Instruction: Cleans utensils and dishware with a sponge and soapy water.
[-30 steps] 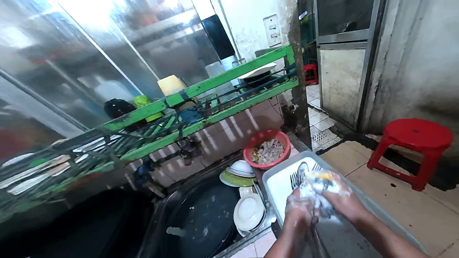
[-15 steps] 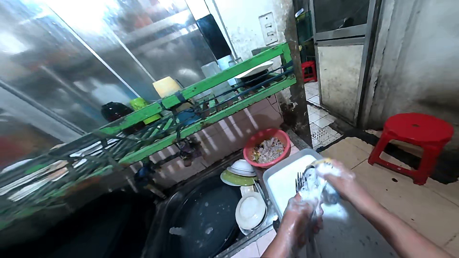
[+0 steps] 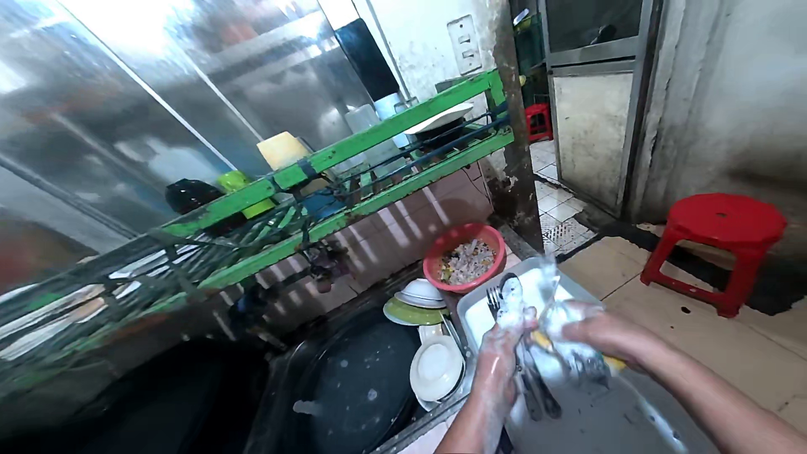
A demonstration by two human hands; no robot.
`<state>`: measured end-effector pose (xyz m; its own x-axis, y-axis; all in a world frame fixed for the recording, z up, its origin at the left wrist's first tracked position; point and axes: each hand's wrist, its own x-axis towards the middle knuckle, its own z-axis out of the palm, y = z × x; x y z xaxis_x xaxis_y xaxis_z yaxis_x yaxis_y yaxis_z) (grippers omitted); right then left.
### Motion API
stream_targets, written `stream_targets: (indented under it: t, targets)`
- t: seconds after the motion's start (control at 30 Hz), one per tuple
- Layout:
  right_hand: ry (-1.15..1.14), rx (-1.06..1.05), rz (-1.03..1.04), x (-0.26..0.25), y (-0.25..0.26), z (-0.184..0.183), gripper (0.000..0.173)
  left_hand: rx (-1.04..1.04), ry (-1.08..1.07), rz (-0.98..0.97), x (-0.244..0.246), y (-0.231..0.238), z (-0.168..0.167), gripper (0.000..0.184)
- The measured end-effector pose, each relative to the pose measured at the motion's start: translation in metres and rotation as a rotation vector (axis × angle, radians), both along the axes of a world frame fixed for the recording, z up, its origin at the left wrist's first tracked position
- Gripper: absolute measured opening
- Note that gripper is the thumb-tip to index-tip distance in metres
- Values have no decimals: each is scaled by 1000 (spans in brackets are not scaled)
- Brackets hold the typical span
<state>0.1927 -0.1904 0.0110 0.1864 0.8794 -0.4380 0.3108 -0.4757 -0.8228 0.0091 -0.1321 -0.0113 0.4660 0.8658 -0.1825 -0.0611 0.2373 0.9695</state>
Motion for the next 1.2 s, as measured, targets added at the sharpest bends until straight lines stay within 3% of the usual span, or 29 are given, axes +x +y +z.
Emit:
stream_targets:
  t: [0.1,0.17,0.23,0.33,0.43,0.53,0.63,0.77,0.9,0.97,1.07,1.2]
  targets:
    - [-5,40,332,-21,-6,-16,48,-59,37,-107,10,-2,6,24]
    - [-47,5,562,-31,-9,-26,47,-169,-39,-80,13,3,6,20]
    - [-76,-68,652,-26,-12,-35,48,-323,-185,21,11,14,6,17]
    - [-151,-86,465,-3,-14,-20,58,-358,-187,100,5,24,9,17]
    - [87,152,0,5,-18,8,56,-278,50,-86,5,16,5,15]
    - [197,274,-253,5,-7,9,51,-300,208,-233,17,-1,9,17]
    - [157,336,-403,3,0,-8,49,-261,176,-93,24,-3,7,14]
    - [41,247,-229,-12,2,-15,58,-132,316,-21,26,-3,4,19]
    - [-236,294,-255,1,14,-20,45,-76,309,-27,21,-8,-6,13]
    - [-245,304,-236,-1,16,-20,46,-76,291,-10,22,-8,-7,13]
    - [-148,211,-48,-10,16,-18,52,-92,350,-7,20,-4,-7,16]
    - [-246,295,-243,6,24,-20,45,-127,401,-9,17,-2,-11,18]
